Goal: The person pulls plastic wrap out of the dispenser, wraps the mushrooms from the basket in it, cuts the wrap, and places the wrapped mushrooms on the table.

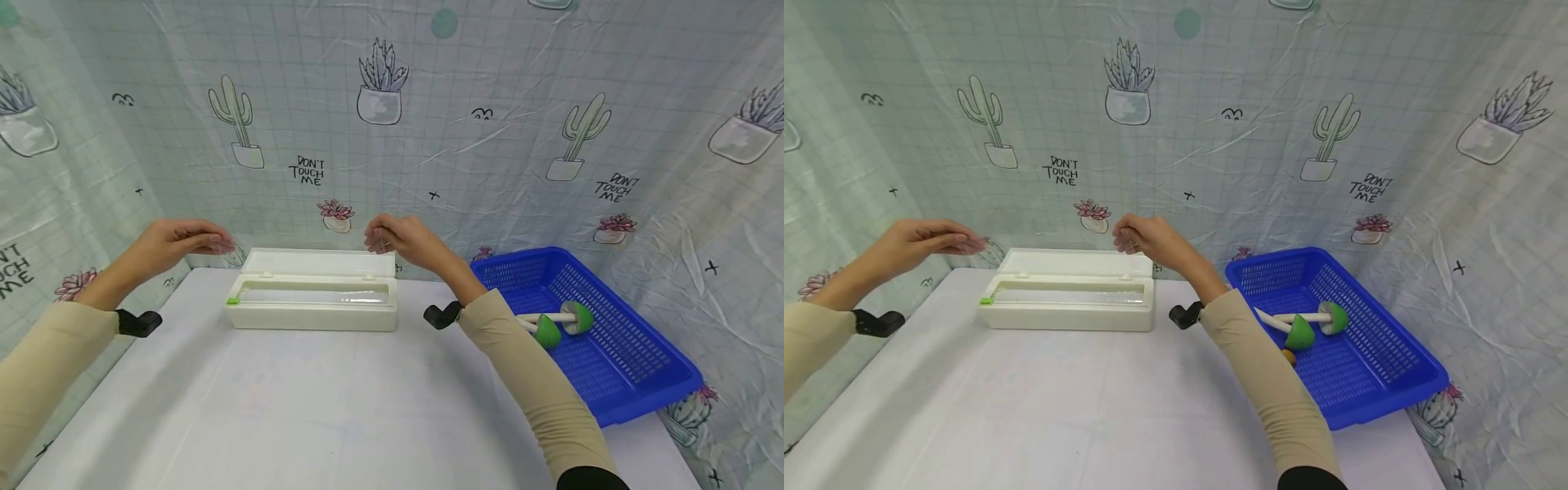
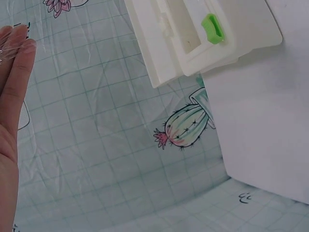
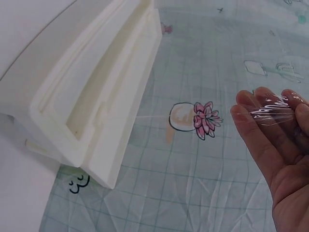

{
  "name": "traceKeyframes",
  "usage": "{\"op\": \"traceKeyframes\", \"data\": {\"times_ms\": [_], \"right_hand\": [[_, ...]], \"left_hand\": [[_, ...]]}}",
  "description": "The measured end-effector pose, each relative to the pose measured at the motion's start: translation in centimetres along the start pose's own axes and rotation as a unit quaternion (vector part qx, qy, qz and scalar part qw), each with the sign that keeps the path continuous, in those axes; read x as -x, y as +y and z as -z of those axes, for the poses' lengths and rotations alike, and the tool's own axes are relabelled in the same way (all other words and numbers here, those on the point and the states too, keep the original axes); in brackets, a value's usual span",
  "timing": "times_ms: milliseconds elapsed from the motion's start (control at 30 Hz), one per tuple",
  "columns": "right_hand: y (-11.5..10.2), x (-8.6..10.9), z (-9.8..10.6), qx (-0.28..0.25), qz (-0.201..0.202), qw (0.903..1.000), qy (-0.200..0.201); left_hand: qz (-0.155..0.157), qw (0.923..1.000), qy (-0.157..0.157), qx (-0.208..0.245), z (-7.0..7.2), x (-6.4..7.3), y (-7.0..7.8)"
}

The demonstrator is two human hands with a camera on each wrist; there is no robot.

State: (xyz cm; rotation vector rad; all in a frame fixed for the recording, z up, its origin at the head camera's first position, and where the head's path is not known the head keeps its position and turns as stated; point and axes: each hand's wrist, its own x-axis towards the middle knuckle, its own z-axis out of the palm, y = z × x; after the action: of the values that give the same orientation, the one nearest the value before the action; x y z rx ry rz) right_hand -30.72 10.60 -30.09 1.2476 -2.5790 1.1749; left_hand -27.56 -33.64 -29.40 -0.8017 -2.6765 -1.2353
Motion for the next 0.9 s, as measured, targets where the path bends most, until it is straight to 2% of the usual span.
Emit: {"op": "traceKeyframes", "data": {"times_ms": [267,533,900], "right_hand": [[-0.4,0.0,0.3,0.003,0.011,0.9999,0.002],[-1.1,0.1,0.7,0.011,-0.001,0.9999,0.000],[-1.9,0.0,1.1,0.009,0.005,0.9999,-0.001]], "left_hand": [[-0.019,0.9998,-0.001,0.006,0.4,0.1,0.5],[-0.029,0.9996,0.000,0.004,0.8,0.1,1.1],[-0.033,0.9994,-0.005,0.001,1.4,0.1,1.6]]}}
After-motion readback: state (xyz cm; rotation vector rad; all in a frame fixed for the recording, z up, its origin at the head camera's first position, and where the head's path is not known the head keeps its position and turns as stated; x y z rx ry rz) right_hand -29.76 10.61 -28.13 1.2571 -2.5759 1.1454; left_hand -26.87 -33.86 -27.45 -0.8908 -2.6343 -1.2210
